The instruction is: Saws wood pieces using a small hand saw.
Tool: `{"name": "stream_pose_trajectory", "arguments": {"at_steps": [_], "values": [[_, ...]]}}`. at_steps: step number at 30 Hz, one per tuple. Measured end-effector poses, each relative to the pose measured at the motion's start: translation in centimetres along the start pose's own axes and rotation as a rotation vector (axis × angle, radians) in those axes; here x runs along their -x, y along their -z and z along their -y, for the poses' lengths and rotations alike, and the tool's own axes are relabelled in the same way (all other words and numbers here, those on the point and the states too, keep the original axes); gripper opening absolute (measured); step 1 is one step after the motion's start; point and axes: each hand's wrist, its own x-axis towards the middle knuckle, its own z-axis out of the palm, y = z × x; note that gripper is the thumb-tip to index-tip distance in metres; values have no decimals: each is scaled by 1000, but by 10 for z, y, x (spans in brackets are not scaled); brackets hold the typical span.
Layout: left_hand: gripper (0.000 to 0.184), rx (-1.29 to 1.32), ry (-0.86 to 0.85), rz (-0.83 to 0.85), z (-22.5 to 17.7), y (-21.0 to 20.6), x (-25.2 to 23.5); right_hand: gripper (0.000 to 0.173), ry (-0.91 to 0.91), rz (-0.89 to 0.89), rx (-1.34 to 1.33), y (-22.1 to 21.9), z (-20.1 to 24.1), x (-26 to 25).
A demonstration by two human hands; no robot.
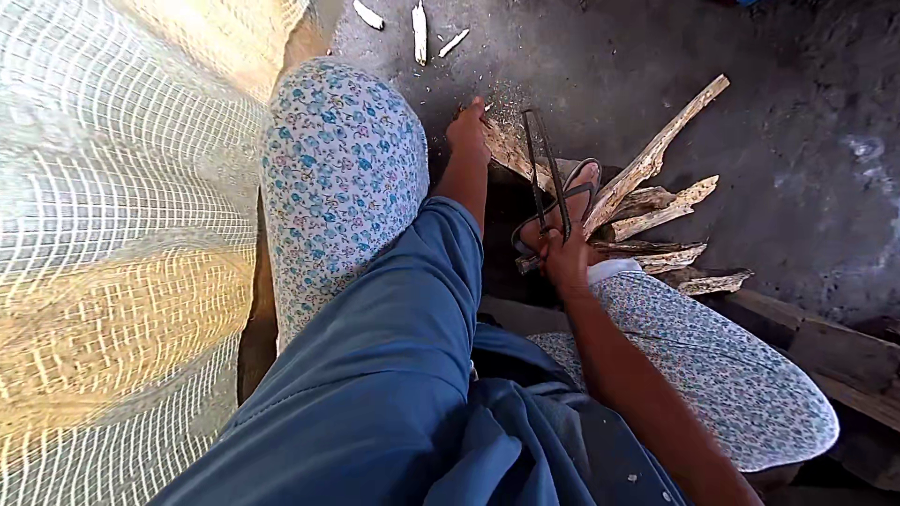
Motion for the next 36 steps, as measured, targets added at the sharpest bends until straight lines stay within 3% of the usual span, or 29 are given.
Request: {"name": "stream_pose_trajectory", "arguments": {"at_steps": [3,6,10,14,21,26,31,36], "values": [[57,-95,66,-104,-8,0,34,41,114,-70,173,-23,-12,-11],[66,-163,99,-187,-1,17,38,45,148,50,277,-23,-4,-26],[52,-121,45,-161,0,22,33,42,15,129,-23,-11,9,-25],[41,-17,12,-188,3,17,29,35,-84,72,-263,2,26,-12],[45,56,-26,-136,14,16,-9,26,-215,139,-291,49,51,31],[47,-8,32,-137,7,17,3,21,-288,134,-359,59,56,54],[32,93,-4,-31,16,23,-10,22,-337,185,-337,45,64,24],[45,57,9,-54,12,14,-7,29,-199,147,-161,7,66,-33]]}}
